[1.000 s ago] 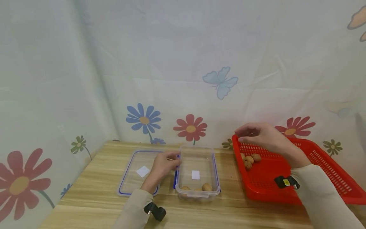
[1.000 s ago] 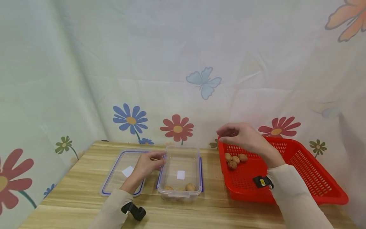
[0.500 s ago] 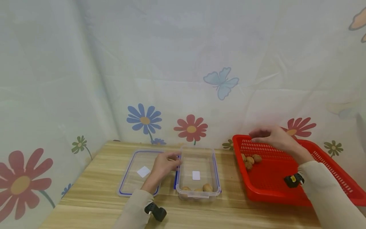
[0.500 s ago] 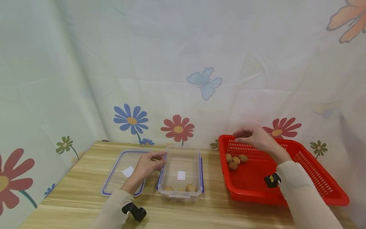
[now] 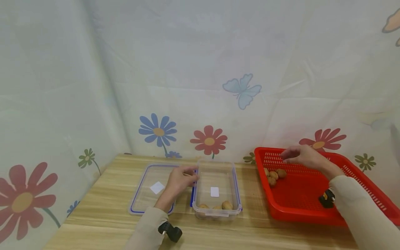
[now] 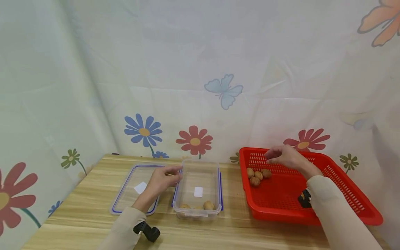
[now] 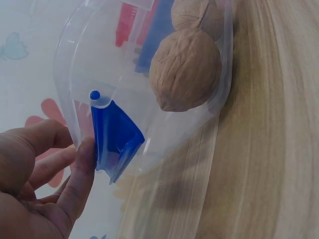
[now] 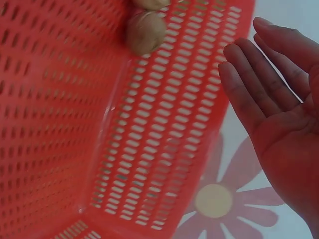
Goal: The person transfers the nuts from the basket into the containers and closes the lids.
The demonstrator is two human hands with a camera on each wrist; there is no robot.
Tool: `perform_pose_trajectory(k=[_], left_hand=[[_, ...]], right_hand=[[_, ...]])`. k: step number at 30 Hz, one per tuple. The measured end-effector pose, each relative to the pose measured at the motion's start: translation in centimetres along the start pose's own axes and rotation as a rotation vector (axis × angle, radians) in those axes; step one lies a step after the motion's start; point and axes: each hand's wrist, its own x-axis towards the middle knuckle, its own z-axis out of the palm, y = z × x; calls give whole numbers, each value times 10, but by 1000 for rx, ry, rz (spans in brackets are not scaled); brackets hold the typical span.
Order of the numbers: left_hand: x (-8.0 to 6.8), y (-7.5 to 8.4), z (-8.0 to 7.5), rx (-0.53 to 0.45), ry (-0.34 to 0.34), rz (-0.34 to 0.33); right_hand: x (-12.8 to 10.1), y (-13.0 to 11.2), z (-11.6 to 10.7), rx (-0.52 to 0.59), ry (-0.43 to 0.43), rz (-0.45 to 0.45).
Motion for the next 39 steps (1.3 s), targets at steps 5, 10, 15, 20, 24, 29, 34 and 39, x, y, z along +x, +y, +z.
perform_pose_trajectory(k=[5,10,15,20,24,29,34,39], left_hand=[[0,0,-1,-9,-6,2],[0,0,-1,-21,-6,2],[0,0,-1,-33,-6,-4],[1,0,0,-26,-12,-3],[0,1,-1,-24,-14,-4],[-1,2,-1,-22,-14,-2],[-1,2,-1,-19,-12,-7],[-1,2,-1,-3,-4,0]], right_hand=[[5,15,4,13,-27,21],[8,25,10,3,-67,23],[10,29,17,-23,-90,24],[10,31,22,-21,-102,37],[12,32,23,-26,-106,53],[14,34,24,-33,-134,68],[15,36,25,-52,-162,71],[16,36,25,-48,-171,69]])
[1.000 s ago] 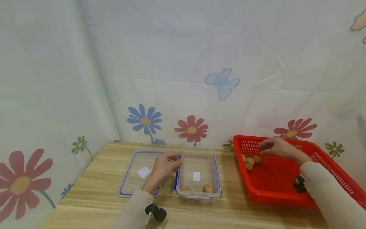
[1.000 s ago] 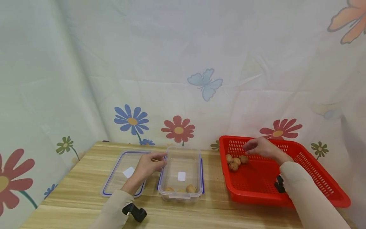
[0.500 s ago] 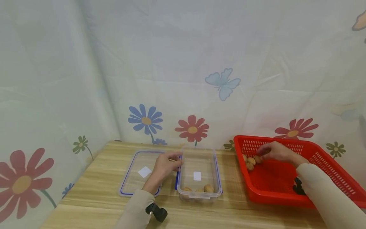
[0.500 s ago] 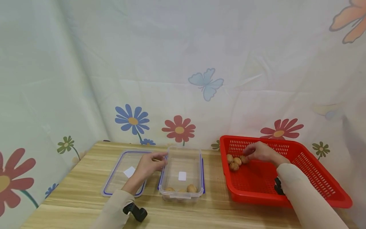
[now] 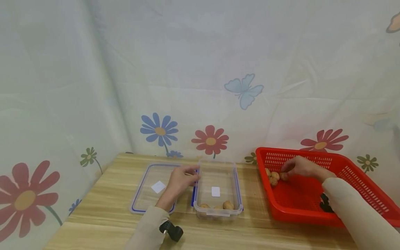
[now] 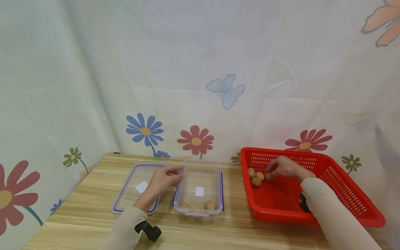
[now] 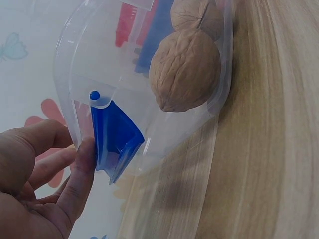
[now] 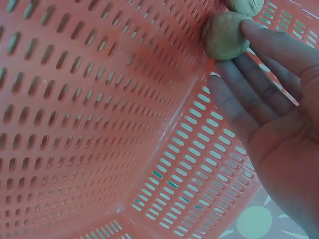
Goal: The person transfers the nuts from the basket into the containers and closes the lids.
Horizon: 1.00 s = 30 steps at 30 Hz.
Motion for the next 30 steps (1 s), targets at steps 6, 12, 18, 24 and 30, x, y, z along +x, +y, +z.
perform_pose_trajectory(k=[6,12,18,24,30], left_hand=[[0,0,0,8,-3,1],[1,0,0,-9,-7,4],[1,-1,0,-20,-21,-12],[1,-2,0,-8,-23,-15],[0,-1,-1,-6,-21,-13]], right_hand=[[0,-2,1,2,-5,14],[-2,-3,0,-6,-23,22],[-4,-4,-2,11,-29,21],[-11,-11,-7,18,21,3],[-18,-29,-14,27,78,-20]])
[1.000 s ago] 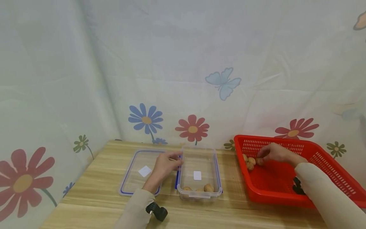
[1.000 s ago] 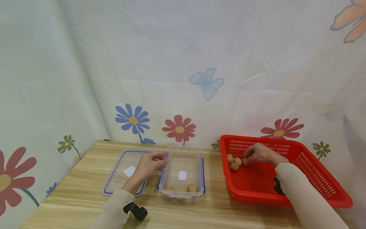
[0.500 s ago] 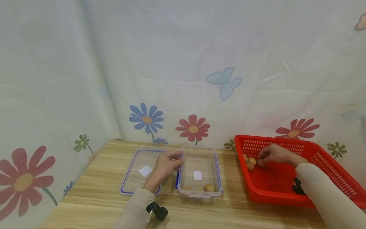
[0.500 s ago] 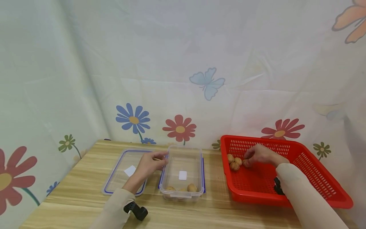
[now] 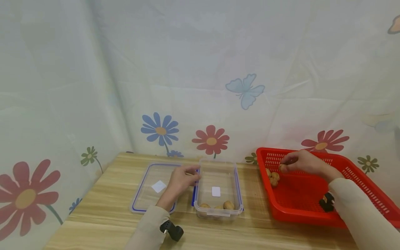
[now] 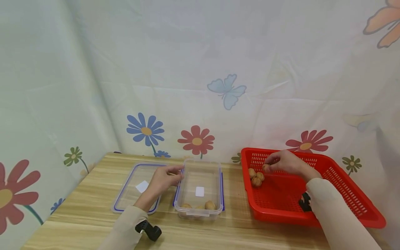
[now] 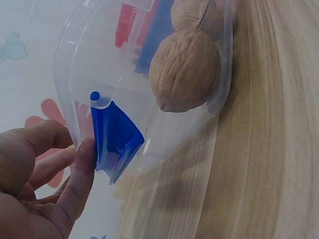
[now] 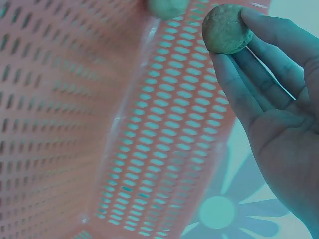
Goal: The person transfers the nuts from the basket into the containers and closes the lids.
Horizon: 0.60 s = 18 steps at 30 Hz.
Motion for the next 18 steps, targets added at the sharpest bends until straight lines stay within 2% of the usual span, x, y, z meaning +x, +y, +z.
perform_pose_trajectory(k=[3,11,18], left_hand=[[0,0,0,2,2,-2],[0,0,-1,13,5,-1],[0,1,-1,11,5,0]], right_hand=[[-3,-11,-4,15,27,-13],[-14,-40,-12,26,95,-125],[-22,-60,-13,33,134,-142]])
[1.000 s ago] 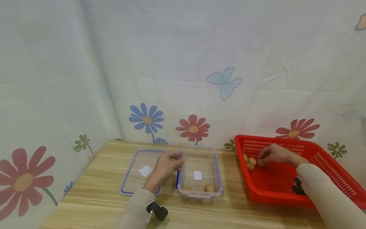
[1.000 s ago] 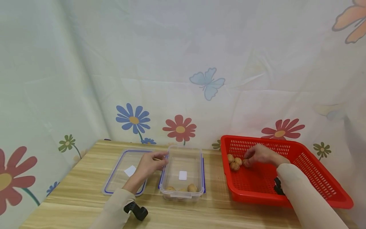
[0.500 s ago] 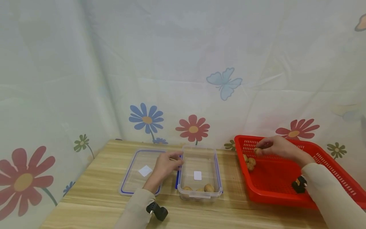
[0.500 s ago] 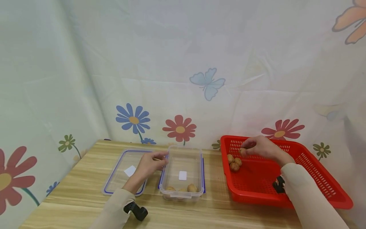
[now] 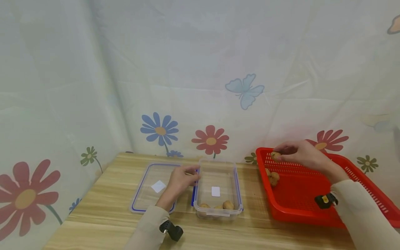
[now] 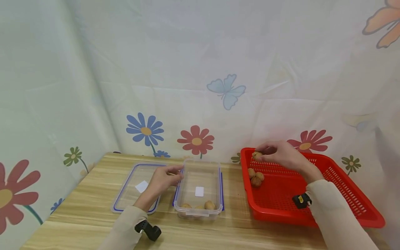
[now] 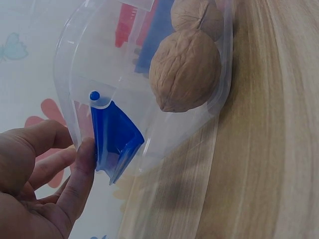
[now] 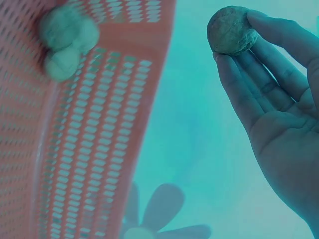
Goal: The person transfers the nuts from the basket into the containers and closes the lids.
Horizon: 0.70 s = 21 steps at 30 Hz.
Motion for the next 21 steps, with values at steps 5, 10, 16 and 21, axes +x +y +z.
perform_pose_trajectory(k=[5,10,16,21], left_hand=[[0,0,1,-1,2,-1],[0,0,0,7,5,-3],[0,1,0,13,7,-4],[0,0,1,14,11,-5]], right_hand=[[-4,-20,1,4,15,-37],[-7,-35,3,5,47,-84],[-9,-50,12,62,75,-130],[-9,-60,23,125,93,-186]])
